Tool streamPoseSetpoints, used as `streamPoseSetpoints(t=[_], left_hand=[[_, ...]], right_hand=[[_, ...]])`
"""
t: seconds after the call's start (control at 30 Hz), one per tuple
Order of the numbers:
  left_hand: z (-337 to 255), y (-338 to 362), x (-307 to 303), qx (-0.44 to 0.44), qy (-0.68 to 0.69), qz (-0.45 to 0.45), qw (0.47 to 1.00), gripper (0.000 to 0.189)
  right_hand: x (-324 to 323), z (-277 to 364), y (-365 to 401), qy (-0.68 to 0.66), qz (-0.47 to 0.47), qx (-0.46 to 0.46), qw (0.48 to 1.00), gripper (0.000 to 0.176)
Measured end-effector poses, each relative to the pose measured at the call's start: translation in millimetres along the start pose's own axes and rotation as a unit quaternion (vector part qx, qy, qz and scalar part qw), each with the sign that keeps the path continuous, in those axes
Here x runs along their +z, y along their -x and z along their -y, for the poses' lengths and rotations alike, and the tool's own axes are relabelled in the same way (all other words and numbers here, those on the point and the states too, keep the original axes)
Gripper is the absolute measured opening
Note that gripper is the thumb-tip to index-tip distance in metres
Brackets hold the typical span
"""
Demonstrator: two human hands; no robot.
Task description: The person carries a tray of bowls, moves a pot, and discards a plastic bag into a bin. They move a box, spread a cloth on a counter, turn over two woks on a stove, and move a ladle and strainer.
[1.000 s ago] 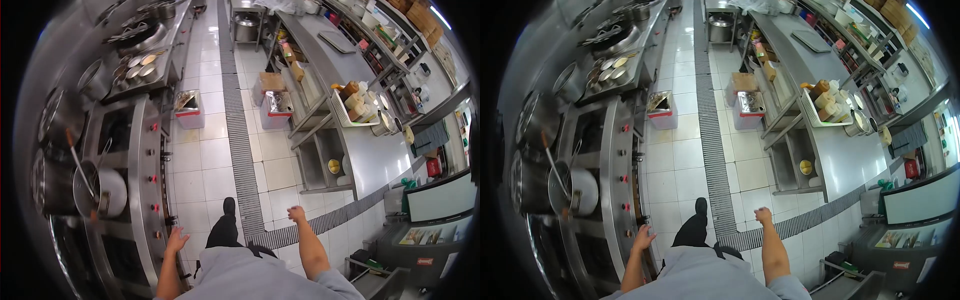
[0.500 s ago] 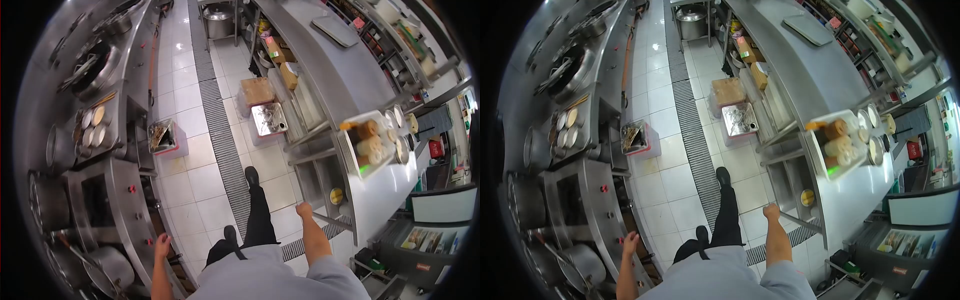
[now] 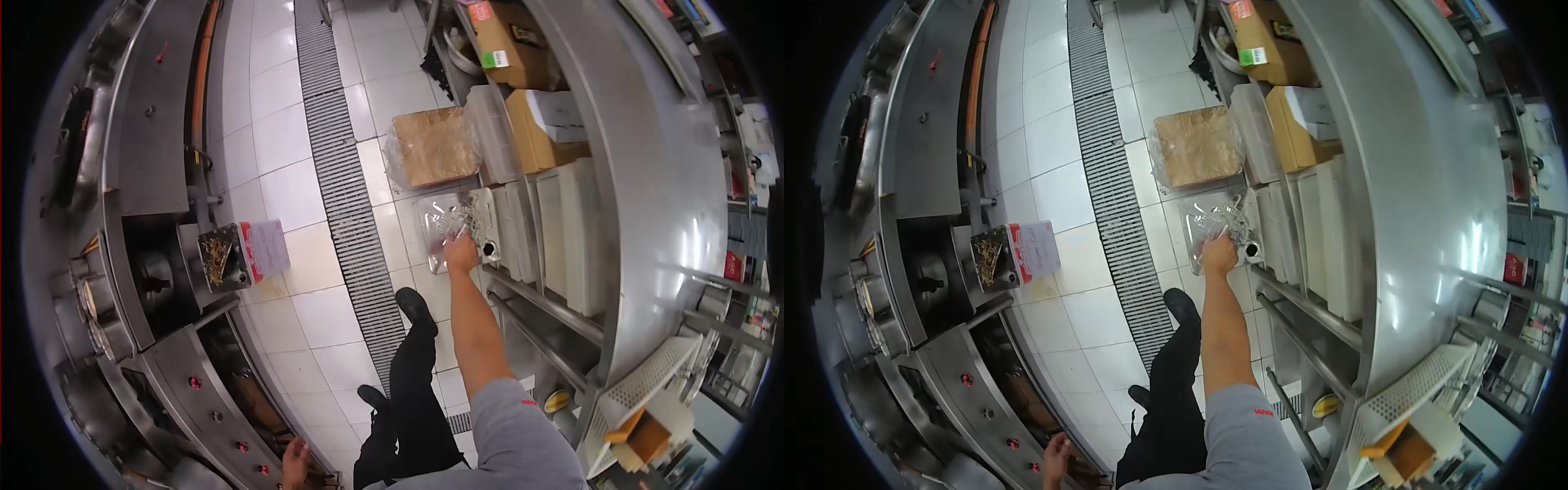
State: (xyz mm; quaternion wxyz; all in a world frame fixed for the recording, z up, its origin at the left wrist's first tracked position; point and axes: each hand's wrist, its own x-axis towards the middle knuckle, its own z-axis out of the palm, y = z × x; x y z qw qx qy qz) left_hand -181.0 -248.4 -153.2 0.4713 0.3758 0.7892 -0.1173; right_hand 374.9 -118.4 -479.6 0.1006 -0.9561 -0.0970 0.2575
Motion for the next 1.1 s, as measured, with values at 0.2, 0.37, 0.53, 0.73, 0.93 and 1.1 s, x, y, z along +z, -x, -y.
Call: streamPoseSetpoints(t=[0.2, 0.37, 0.53, 0.73, 0.93, 1.1], left_hand=[[-127, -15, 45, 0.105, 0.071, 0.046, 0.991, 0.041], [-117, -13, 68, 0.116, 0.043, 0.036, 0.992, 0.043], [-47, -16, 30, -0.012, -0.008, 0.022, 1.0, 0.042], [62, 18, 28, -0.051, 0.092, -0.066, 0.992, 0.045], [104, 65, 43, -0.065, 0.057, -0.071, 0.994, 0.049], [169, 116, 74, -0.108, 0.165, -0.103, 0.975, 0.051]], right_hand=[[37, 10, -57, 0.018, -0.12, -0.005, 0.993, 0.037], [35, 36, -69, 0.013, -0.068, -0.016, 0.997, 0.038], [37, 33, -62, -0.034, 0.007, 0.044, 0.998, 0.049], [32, -24, -51, -0.639, 0.177, 0.245, 0.707, 0.02], [13, -32, 12, -0.527, 0.219, 0.164, 0.805, 0.022], [19, -28, 63, -0.413, 0.271, 0.052, 0.868, 0.02]])
